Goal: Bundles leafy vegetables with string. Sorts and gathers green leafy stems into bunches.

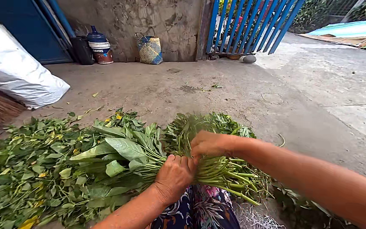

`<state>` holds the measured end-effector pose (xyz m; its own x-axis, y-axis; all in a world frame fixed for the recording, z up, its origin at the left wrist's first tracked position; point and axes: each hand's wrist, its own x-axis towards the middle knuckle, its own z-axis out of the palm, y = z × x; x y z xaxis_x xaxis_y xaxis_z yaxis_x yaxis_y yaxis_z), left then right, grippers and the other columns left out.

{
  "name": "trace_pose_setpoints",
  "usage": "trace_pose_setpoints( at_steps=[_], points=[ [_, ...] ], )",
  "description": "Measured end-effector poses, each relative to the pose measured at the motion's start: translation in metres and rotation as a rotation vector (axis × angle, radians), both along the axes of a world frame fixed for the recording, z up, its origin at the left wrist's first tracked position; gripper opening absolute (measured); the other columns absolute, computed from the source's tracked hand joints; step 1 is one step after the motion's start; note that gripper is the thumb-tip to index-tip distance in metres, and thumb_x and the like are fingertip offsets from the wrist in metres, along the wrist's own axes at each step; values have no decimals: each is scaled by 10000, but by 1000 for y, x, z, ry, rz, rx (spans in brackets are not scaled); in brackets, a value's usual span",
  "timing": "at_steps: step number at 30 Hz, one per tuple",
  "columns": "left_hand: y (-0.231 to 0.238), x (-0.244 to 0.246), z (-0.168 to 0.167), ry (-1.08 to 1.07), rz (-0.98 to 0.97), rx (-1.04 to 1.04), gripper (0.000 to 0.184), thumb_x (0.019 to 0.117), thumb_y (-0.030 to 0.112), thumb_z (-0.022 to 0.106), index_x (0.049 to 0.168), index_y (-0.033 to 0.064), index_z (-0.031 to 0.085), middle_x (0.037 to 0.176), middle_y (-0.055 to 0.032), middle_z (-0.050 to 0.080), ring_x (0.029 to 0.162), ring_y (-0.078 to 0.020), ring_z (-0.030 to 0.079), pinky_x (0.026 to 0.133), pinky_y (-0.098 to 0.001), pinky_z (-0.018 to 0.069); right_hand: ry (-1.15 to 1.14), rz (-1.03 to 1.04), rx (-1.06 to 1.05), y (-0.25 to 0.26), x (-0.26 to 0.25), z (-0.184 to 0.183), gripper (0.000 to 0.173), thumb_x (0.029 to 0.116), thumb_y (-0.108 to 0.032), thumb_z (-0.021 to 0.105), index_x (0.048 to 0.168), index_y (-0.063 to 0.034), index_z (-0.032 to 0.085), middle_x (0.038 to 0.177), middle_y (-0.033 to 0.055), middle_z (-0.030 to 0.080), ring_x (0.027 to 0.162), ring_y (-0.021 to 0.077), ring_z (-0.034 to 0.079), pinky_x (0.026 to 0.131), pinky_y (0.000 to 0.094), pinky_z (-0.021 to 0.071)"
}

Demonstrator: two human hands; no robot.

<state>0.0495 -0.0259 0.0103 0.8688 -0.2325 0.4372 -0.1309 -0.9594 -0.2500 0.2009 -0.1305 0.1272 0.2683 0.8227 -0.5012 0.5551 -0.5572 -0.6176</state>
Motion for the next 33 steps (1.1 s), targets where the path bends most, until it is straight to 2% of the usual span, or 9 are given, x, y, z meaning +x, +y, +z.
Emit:
trace_pose_setpoints(
  at_steps=[4,10,14,18,21,26,28,30,33],
  points=[
    [0,4,-18,-196,-111,42,186,992,53,479,985,13,661,748,-101,634,646,-252,626,584,-369,492,108,75,-90,-14,3,7,199,1023,-124,582,914,-24,716,862,37,699,731,85,584,694,311,458],
    [-17,-8,-77,-352,-77,-94,203,1004,85,522,1041,44,717,958,-105,760,890,-259,732,837,-419,572,103,-77,125,-57,-10,-68,256,1047,-171,551,936,-17,723,853,56,707,786,120,638,764,357,511],
    [-31,-33,-73,-175,-22,-160,271,1005,80,535,1215,19,693,1201,-157,732,1157,-328,696,1040,-523,523,-144,-152,312,-84,-48,-86,281,1041,-214,511,937,-48,712,854,70,681,823,176,659,768,403,535],
    [-41,-58,-38,113,-20,-176,560,861,217,542,1358,-31,613,1418,-197,612,1358,-340,560,1143,-535,423,-420,-284,624,-103,-91,-118,229,992,-152,548,908,-59,740,889,71,715,850,182,704,765,358,591],
    [-46,-58,-17,191,-21,-90,361,913,62,544,1228,-26,696,1277,-185,702,1237,-330,659,1094,-491,491,-487,-332,713,-108,-108,-130,204,986,-145,576,906,-85,754,935,45,747,885,149,727,782,319,607],
    [-55,-40,10,289,-69,-65,126,823,-89,638,859,-7,727,900,-137,765,1020,-334,745,1060,-524,515,-501,-371,722,-110,-120,-133,177,941,-123,609,825,-96,741,848,22,721,820,128,713,723,310,603],
    [-61,-34,17,259,-30,-35,92,802,-61,664,767,18,698,745,-111,695,819,-304,727,856,-469,582,-483,-376,696,-111,-120,-130,166,921,-128,624,800,-88,729,806,28,702,777,138,702,683,324,592],
    [-66,-29,28,385,81,-149,114,876,35,621,788,35,693,756,-120,671,756,-310,700,634,-451,559,-397,-383,610,-112,-115,-121,184,936,-164,623,831,-60,734,806,57,691,777,172,690,701,357,575],
    [-60,-20,44,817,292,-646,289,1021,235,490,920,54,690,864,-122,680,862,-305,679,757,-521,526,-159,-397,461,-117,-99,-107,247,988,-210,589,954,-24,748,914,99,715,898,210,693,842,412,556]
  ],
)
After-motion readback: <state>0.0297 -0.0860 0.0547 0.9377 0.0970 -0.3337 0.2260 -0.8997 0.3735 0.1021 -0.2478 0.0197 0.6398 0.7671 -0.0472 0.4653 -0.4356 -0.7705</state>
